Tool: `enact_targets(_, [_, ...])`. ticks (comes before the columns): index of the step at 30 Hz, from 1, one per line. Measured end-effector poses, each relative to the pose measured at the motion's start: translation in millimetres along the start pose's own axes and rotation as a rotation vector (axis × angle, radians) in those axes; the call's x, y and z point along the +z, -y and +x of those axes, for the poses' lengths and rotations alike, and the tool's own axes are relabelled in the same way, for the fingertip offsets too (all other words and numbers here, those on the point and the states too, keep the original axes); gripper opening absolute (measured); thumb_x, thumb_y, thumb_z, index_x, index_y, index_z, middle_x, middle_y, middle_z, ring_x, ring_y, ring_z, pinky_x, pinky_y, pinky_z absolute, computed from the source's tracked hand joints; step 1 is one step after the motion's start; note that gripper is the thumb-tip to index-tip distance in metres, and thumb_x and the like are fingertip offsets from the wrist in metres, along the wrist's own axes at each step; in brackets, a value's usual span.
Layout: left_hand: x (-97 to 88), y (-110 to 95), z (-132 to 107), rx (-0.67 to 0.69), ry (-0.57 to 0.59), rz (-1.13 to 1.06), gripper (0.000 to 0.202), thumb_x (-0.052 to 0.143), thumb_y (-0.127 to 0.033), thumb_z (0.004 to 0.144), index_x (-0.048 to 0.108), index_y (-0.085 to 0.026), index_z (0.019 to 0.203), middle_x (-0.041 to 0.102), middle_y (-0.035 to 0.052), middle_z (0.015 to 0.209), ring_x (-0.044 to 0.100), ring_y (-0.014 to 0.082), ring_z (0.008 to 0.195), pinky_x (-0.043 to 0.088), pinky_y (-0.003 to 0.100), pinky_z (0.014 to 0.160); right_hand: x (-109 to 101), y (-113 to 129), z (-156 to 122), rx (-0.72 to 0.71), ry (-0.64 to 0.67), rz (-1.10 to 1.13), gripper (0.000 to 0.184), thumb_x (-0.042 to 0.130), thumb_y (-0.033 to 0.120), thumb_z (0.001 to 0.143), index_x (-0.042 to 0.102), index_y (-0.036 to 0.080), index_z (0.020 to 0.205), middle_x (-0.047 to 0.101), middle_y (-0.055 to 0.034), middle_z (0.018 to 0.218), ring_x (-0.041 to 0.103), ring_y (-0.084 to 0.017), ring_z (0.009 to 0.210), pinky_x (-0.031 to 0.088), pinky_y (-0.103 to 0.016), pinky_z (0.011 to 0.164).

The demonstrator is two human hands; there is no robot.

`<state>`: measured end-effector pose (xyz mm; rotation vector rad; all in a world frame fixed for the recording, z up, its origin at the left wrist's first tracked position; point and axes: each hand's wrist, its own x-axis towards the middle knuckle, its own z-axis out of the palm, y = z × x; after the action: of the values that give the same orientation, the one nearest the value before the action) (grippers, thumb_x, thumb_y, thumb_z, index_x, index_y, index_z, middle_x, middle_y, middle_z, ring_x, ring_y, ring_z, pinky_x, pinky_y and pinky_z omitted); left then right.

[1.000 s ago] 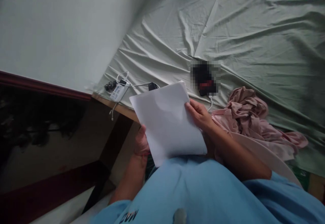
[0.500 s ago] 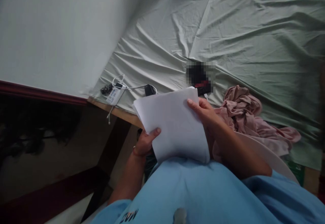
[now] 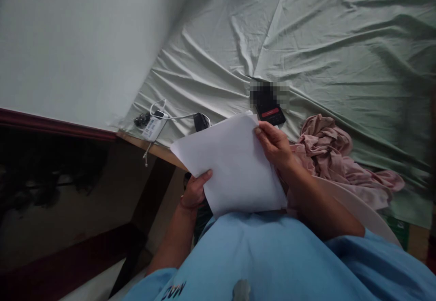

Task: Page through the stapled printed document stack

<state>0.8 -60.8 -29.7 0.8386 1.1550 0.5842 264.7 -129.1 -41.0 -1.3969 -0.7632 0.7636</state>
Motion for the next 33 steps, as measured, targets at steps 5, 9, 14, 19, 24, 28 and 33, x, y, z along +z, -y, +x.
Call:
enact_targets(5, [-3.3,1,5,0.051,0.121,0.153,0.046,0.092,-0.041,0.066,0.078,-0.015,0.102,0.076,0.0053,0.101,0.069,0.0174,0.089,0.056,0.028,0.083,0,5,1,-0.079,-0.058,-0.039,0.033,0.063,0.058,0.092,0.072,0.027,0.095,0.065,-0.0014,0.083,0.057,-0.016,0.071,0.043,-0.027,0.059])
enact_targets(9, [6.1,7,9,0.078,0.079,0.058,0.051,0.092,-0.045,0.065,0.078,-0.014,0.103,0.076,0.0072,0.103,0.069,0.0196,0.093,0.056,0.031,0.089,-2,10,1,-0.025,-0.044,-0.029,0.036,0.063,0.062,0.091,0.071,0.027,0.096,0.063,-0.0015,0.079,0.052,-0.015,0.066,0.041,-0.028,0.056])
enact_targets(14, [11.8,11,12,-0.017,-0.076,-0.176,0.062,0.094,-0.047,0.059,0.075,-0.014,0.108,0.075,0.0089,0.112,0.069,0.0288,0.110,0.053,0.042,0.106,-4,6,3,-0.014,0.092,-0.048,0.038,0.056,0.061,0.096,0.069,0.028,0.106,0.066,-0.0022,0.087,0.057,-0.017,0.074,0.045,-0.028,0.062])
enact_targets(19, [9.1,4,12,-0.078,-0.129,-0.312,0.070,0.094,-0.044,0.057,0.070,-0.015,0.116,0.073,0.0086,0.119,0.065,0.0310,0.121,0.050,0.045,0.111,-3,0,7,-0.009,0.153,-0.038,0.033,0.064,0.055,0.091,0.070,0.025,0.104,0.068,-0.0018,0.088,0.059,-0.017,0.076,0.046,-0.028,0.066])
enact_targets(24, [9.0,2,12,-0.021,-0.120,-0.217,0.059,0.097,-0.032,0.048,0.074,-0.014,0.099,0.076,0.0083,0.099,0.072,0.0290,0.096,0.056,0.044,0.100,-2,-2,8,0.012,0.069,-0.096,0.034,0.067,0.056,0.087,0.071,0.024,0.100,0.065,-0.0013,0.080,0.055,-0.016,0.069,0.043,-0.029,0.061])
enact_targets(28, [7.8,0,14,0.031,0.023,-0.088,0.051,0.094,-0.031,0.055,0.076,-0.015,0.101,0.076,0.0064,0.094,0.070,0.0228,0.087,0.058,0.035,0.086,-4,-4,9,0.030,0.047,-0.112,0.035,0.067,0.058,0.086,0.072,0.026,0.101,0.063,-0.0008,0.077,0.053,-0.016,0.066,0.040,-0.029,0.059])
enact_targets(33, [9.3,-1,19,0.113,0.028,-0.056,0.047,0.093,-0.033,0.059,0.077,-0.016,0.101,0.076,0.0052,0.100,0.069,0.0197,0.091,0.057,0.031,0.087,-6,-3,8,0.022,0.051,-0.076,0.030,0.070,0.053,0.086,0.072,0.025,0.099,0.064,-0.0006,0.079,0.052,-0.015,0.066,0.039,-0.028,0.058])
